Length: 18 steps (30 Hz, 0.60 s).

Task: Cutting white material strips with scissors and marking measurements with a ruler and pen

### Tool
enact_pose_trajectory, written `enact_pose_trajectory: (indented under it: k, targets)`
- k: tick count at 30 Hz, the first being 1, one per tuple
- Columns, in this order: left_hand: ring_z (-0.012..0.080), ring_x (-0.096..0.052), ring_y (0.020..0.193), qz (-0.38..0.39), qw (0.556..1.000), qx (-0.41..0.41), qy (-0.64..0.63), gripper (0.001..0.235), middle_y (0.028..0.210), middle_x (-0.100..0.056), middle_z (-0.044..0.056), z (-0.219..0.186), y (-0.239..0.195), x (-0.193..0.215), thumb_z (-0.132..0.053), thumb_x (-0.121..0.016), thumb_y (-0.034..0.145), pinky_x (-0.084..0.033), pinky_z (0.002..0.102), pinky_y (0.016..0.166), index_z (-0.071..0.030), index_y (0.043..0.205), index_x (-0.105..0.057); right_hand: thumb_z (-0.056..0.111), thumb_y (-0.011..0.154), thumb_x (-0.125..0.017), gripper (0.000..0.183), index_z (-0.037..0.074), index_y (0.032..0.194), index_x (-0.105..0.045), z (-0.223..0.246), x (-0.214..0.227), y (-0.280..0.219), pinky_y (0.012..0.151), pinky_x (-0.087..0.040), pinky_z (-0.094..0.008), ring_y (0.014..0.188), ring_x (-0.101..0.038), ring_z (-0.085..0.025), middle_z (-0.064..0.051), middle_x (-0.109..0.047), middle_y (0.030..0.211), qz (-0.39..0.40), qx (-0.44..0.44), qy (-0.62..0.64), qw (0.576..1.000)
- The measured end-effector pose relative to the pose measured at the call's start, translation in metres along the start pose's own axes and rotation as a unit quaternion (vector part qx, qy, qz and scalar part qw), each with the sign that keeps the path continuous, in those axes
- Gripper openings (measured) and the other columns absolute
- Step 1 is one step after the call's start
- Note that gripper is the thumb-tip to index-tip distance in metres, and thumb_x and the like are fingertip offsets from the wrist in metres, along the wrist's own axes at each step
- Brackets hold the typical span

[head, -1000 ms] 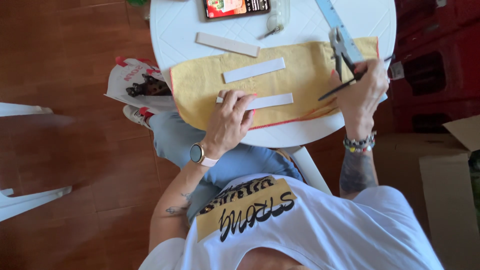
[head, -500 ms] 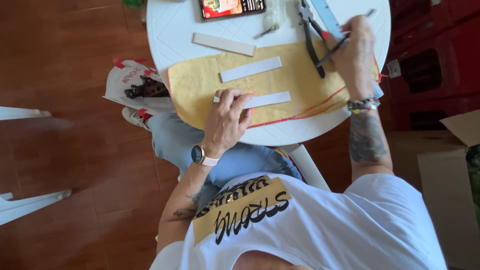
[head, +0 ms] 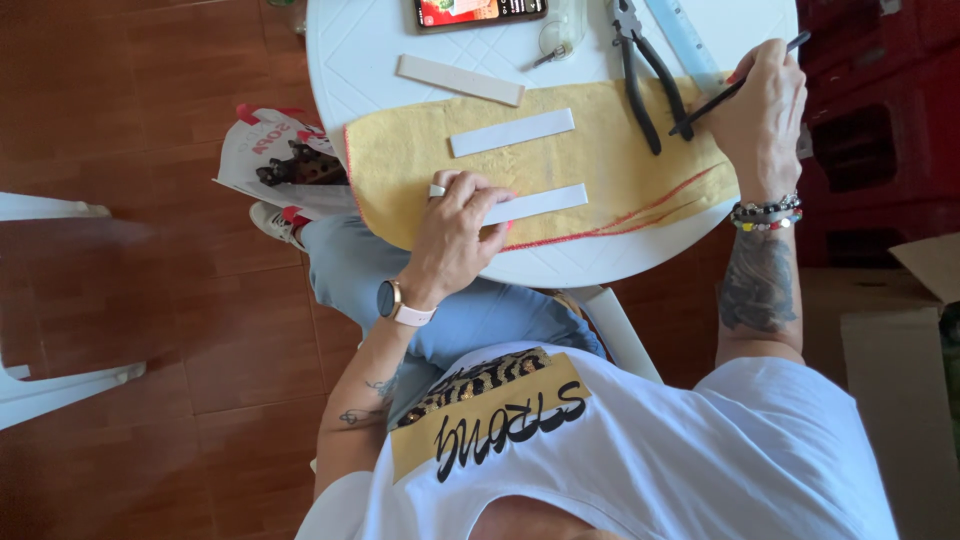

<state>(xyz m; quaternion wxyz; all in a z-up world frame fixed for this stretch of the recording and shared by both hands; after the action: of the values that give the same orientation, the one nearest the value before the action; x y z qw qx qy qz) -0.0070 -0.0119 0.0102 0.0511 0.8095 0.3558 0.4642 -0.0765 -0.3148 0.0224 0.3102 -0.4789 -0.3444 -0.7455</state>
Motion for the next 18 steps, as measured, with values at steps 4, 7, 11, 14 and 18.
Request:
enact_pose_trajectory:
  k: [4,7,11,14,18]
  targets:
    - [0.0241,-0.038,0.081,0.022,1.000,0.009,0.008,0.022,0.078,-0.047,0.004,0.003,0.000,0.005,-0.012,-0.064,0.071,-0.036,0.032,0.067,-0.008,0.092,-0.061,-0.007,0.065,-0.054,0.029,0.003,0.086,-0.037,-0.005,0.001,-0.003,0.063,-0.037,-0.043,0.070,-0.040,-0.033,-0.016,-0.038,0.085,-0.006,0.022,0.009,1.000]
    - [0.0251,-0.037,0.083,0.037,0.999,0.012,0.009,0.026,0.079,-0.046,0.005,0.006,-0.001,0.006,-0.009,-0.068,0.068,-0.036,0.033,0.070,-0.006,0.093,-0.059,-0.021,0.049,-0.043,0.042,0.001,0.084,-0.039,-0.005,0.008,-0.008,0.058,-0.037,-0.039,0.072,-0.041,-0.031,-0.018,-0.039,0.091,-0.030,0.067,-0.001,0.997]
    - [0.0237,-0.040,0.085,0.004,1.000,0.022,-0.010,0.037,0.085,-0.054,0.003,0.011,-0.004,0.005,-0.009,-0.068,0.070,-0.037,0.032,0.072,-0.008,0.104,-0.054,-0.014,0.067,-0.049,0.021,-0.005,0.085,-0.044,0.007,0.025,-0.028,0.055,-0.039,-0.036,0.070,-0.048,-0.028,-0.018,-0.048,0.083,-0.156,0.202,0.057,0.965]
    - [0.0218,-0.043,0.084,-0.024,0.999,0.023,-0.006,0.046,0.088,-0.058,-0.001,0.017,-0.009,0.000,-0.009,-0.071,0.070,-0.041,0.031,0.066,-0.009,0.110,-0.048,-0.011,0.077,-0.045,0.015,-0.005,0.090,-0.039,0.021,0.030,-0.042,0.054,-0.040,-0.033,0.063,-0.051,-0.026,-0.020,-0.051,0.080,-0.140,0.213,0.171,0.952]
    - [0.0195,-0.044,0.088,-0.037,0.999,0.026,0.008,0.076,0.089,-0.062,-0.005,0.025,-0.016,-0.006,-0.013,-0.077,0.070,-0.041,0.031,0.068,-0.011,0.128,-0.029,-0.007,0.081,-0.047,0.014,-0.004,0.087,-0.035,0.038,0.031,-0.056,0.052,-0.030,-0.029,0.055,-0.042,-0.019,-0.020,-0.056,0.078,-0.051,0.165,0.282,0.944]
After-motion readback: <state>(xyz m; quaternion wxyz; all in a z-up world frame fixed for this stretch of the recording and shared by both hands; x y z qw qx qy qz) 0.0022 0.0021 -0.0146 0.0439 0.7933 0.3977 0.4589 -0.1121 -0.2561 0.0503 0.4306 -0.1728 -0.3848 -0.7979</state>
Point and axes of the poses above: each hand's wrist, its own y-axis towards the middle knuckle, its own x-axis out of the back of the hand, z = x × y, the point moved 3 cm from there along y, towards the middle knuckle
